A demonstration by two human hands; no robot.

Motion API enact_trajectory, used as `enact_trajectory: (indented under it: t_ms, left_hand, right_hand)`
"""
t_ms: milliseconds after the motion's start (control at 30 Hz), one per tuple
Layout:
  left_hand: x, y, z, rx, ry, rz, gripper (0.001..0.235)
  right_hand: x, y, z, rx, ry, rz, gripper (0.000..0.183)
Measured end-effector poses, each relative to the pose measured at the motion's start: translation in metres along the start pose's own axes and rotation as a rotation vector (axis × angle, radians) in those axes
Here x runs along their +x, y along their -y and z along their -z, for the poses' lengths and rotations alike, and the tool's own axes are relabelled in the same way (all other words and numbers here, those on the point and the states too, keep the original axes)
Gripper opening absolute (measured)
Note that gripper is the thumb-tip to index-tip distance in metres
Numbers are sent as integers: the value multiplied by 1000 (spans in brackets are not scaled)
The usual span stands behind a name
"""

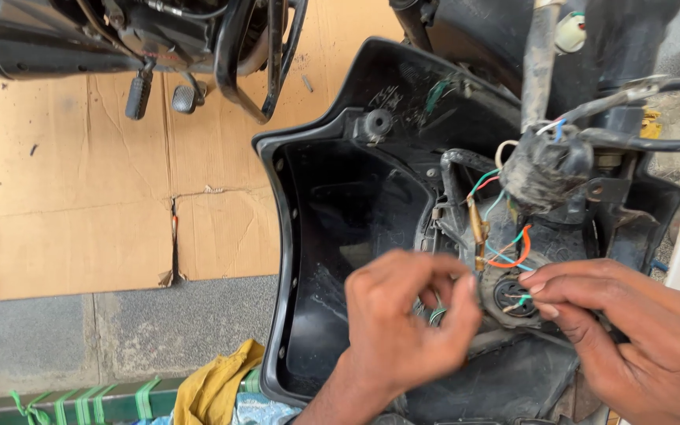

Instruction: The person repairs the wiring harness of a motorcycle headlight assembly. They strip and twist wires together, secure connections with a small orange tie, and insert a bulb into the socket.

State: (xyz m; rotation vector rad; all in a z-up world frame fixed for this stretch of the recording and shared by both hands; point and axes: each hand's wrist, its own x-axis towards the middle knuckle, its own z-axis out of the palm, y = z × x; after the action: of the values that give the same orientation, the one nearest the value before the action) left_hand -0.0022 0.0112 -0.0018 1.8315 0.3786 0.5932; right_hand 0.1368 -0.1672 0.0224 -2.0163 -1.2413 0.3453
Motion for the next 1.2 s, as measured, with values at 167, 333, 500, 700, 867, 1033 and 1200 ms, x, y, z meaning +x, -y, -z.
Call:
enact_trajectory:
  t_ms: [167, 333, 500, 700, 867, 1033, 1200]
  left_hand:
    - [1, 0, 2, 120, -120, -21, 19]
    - [-9, 7, 1, 115, -107, -44, 12]
    - [-7, 7, 4, 52, -76, -31, 11]
    - [-5, 5, 8, -40, -65, 30, 11]
    - [-5, 4, 8, -128, -44, 82, 10]
    - [-7, 5, 7, -138, 49, 127, 11]
    - [-10, 4, 9, -213, 169, 78, 12]
  right_hand:
    - [-4, 4, -9, 13, -25, -81, 11]
    - [-11, 3, -15, 28, -31, -152, 9]
    - [-3, 13, -13, -23, -35, -113, 8]
    - [-4, 15, -14, -28, -40, -161, 8]
    - [3, 21, -13, -16, -67, -82, 9]
    - [3, 23, -11, -23, -67, -108, 10]
    - [4, 23, -9, -2, -62, -106, 11]
